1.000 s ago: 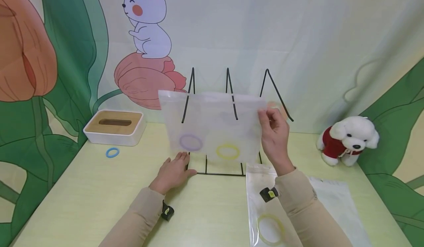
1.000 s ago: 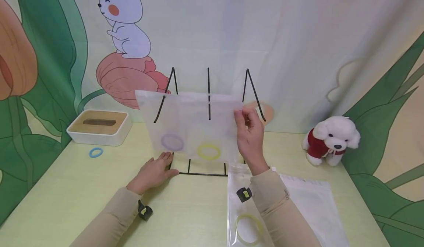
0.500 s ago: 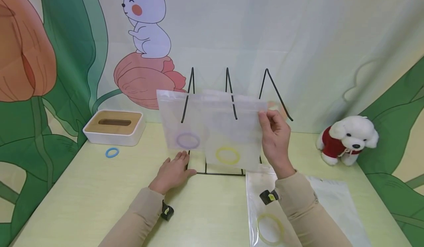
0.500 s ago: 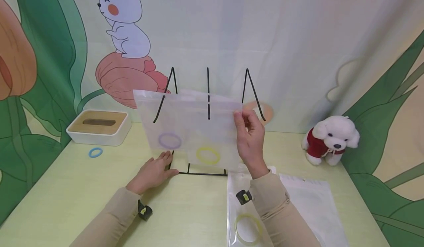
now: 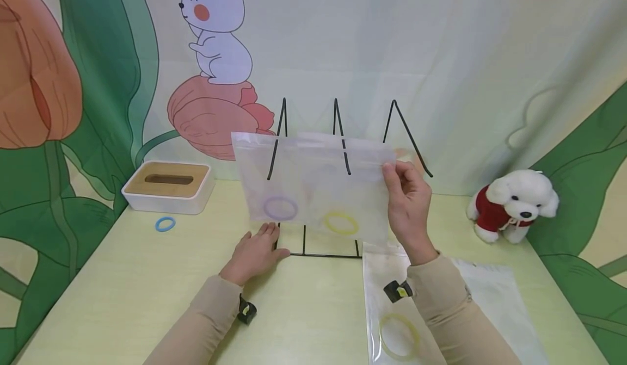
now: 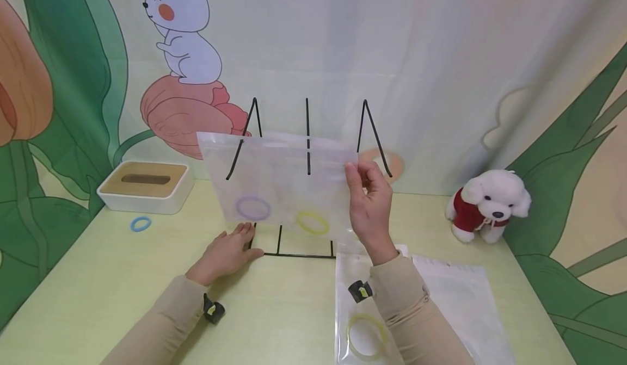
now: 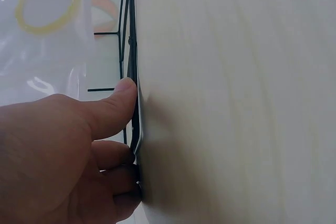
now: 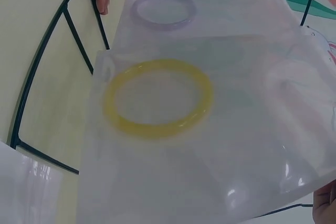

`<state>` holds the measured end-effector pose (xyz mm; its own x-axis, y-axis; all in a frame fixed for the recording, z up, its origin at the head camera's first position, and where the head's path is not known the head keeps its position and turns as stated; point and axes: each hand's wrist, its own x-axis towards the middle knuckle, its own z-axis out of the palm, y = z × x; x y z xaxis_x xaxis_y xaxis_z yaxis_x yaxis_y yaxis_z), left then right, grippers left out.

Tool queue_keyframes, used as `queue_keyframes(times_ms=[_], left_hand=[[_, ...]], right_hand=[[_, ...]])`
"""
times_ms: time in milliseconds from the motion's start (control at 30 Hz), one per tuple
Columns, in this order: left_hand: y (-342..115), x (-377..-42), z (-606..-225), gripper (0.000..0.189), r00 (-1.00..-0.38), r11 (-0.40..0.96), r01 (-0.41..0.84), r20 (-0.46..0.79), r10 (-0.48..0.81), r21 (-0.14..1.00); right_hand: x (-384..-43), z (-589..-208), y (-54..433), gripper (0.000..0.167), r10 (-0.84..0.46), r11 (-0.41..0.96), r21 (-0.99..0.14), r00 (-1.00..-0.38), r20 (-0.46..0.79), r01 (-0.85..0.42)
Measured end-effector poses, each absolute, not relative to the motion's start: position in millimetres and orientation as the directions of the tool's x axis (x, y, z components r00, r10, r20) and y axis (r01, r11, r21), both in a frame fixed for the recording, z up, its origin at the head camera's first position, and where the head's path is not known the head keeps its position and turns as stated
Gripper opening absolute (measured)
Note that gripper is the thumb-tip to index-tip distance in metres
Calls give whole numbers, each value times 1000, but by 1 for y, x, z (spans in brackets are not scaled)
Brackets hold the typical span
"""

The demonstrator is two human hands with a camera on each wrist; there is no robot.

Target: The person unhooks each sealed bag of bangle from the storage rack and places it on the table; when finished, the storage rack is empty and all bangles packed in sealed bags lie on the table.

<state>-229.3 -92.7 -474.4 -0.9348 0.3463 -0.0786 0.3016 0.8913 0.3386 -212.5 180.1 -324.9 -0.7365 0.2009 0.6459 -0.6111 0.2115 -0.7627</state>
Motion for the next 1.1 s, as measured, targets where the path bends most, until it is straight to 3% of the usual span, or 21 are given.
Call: queue_keyframes(times_ms=[1100], left_hand=[[-92,-230,-474,71,-938,894,276,-104,331,353]], right_hand=[[-210,-342,186,20,239,133,-701,-664,709,-701]])
